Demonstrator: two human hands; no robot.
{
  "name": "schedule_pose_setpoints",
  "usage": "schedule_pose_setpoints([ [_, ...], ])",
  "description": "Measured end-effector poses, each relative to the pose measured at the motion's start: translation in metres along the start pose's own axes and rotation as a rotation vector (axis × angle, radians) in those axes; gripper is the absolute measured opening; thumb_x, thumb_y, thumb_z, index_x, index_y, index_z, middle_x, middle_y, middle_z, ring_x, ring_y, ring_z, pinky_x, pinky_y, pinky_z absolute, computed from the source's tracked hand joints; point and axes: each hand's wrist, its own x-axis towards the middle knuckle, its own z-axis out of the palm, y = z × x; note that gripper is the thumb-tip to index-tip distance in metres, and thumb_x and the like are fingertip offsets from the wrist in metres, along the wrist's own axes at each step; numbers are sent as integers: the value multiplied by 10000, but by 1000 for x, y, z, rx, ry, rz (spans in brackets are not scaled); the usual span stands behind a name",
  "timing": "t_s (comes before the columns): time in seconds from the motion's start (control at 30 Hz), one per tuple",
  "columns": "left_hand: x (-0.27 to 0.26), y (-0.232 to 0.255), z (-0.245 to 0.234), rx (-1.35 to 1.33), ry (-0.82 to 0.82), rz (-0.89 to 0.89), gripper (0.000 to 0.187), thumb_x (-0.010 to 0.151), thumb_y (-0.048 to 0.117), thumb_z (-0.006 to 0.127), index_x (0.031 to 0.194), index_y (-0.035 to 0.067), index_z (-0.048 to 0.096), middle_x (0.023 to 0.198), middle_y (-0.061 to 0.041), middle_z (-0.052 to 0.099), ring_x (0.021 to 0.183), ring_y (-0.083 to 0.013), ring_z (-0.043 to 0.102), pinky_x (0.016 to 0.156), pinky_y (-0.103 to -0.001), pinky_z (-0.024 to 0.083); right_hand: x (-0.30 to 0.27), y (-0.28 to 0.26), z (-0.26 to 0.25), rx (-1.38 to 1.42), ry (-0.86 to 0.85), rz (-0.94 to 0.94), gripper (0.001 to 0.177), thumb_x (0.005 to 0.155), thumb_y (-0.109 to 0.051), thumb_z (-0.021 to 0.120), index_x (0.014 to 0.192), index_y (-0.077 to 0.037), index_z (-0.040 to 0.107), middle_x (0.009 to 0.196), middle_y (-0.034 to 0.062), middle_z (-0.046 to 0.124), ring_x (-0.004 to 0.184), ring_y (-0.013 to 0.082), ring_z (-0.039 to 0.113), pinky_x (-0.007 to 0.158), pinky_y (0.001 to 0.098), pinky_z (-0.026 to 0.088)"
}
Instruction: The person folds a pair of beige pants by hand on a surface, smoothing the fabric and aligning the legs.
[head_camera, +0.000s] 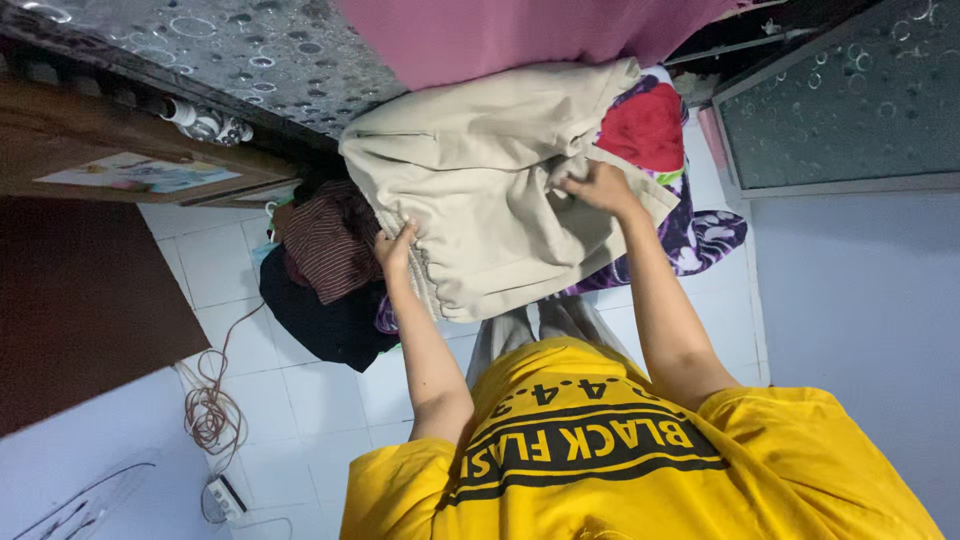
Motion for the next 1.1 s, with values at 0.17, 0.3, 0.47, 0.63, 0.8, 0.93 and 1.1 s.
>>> schedule_pose_setpoints([
  [0.17, -1, 8, -25, -331, -302, -240, 712, 769, 193, 854, 1378, -65, 592, 1236, -159, 696, 1023, -240, 689, 886, -386, 546, -12, -17, -51, 355, 192, -74, 299, 956, -255, 668, 1145, -40, 755, 745, 45, 648, 662, 153, 558, 603, 359, 456],
  [0.3, 3, 40, -52, -745, -260, 38, 632, 848, 100, 803, 1399, -90, 558, 1271, -177, 691, 1106, -267, 697, 981, -394, 561, -4, -25, -129, 663, 178, -5, 204, 927, -137, 685, 1096, -40, 744, 871, -70, 719, 767, 68, 643, 693, 236, 528],
  [0.47, 4, 53, -34, -503, -270, 281, 526, 937, 179, 739, 1387, 0, 532, 1316, -120, 637, 1170, -237, 636, 1002, -375, 512, 46, -3, -97, 769, 393, -86, 452, 941, -112, 699, 1368, -63, 560, 1075, 52, 695, 907, 96, 647, 786, 239, 542],
  [0.63, -13, 1, 4, 10, -35, 231, 497, 955, 426, 714, 1085, -54, 710, 1026, -191, 733, 953, -300, 695, 891, -430, 529, 11, 59, -27, -92, 648, -70, 366, 996, -245, 781, 1279, -66, 634, 1178, 191, 702, 1103, 389, 666, 938, 479, 527],
  [0.8, -21, -19, -3, 213, -103, 120, 709, 876, 668, 650, 1017, -16, 771, 982, -169, 763, 968, -255, 714, 880, -396, 521, -34, 53, -7, -383, 700, 101, 589, 758, -420, 851, 1156, -63, 604, 1055, 215, 686, 1006, 445, 638, 793, 571, 483],
  [0.93, -13, -19, -7, 379, -382, 62, 742, 816, 670, 745, 1044, -37, 747, 1003, -180, 775, 954, -263, 728, 866, -409, 543, -42, 57, -16, -146, 551, 151, 635, 875, -505, 854, 1152, -23, 547, 1067, 254, 649, 955, 468, 629, 787, 536, 499],
  [1.1, -17, -5, -32, 346, -432, -100, 785, 647, 583, 858, 1109, -45, 770, 1075, -189, 781, 901, -248, 756, 822, -412, 557, -65, 66, -45, -5, 600, 224, 412, 954, -421, 795, 1094, -71, 627, 1051, 206, 708, 977, 420, 671, 849, 519, 519],
])
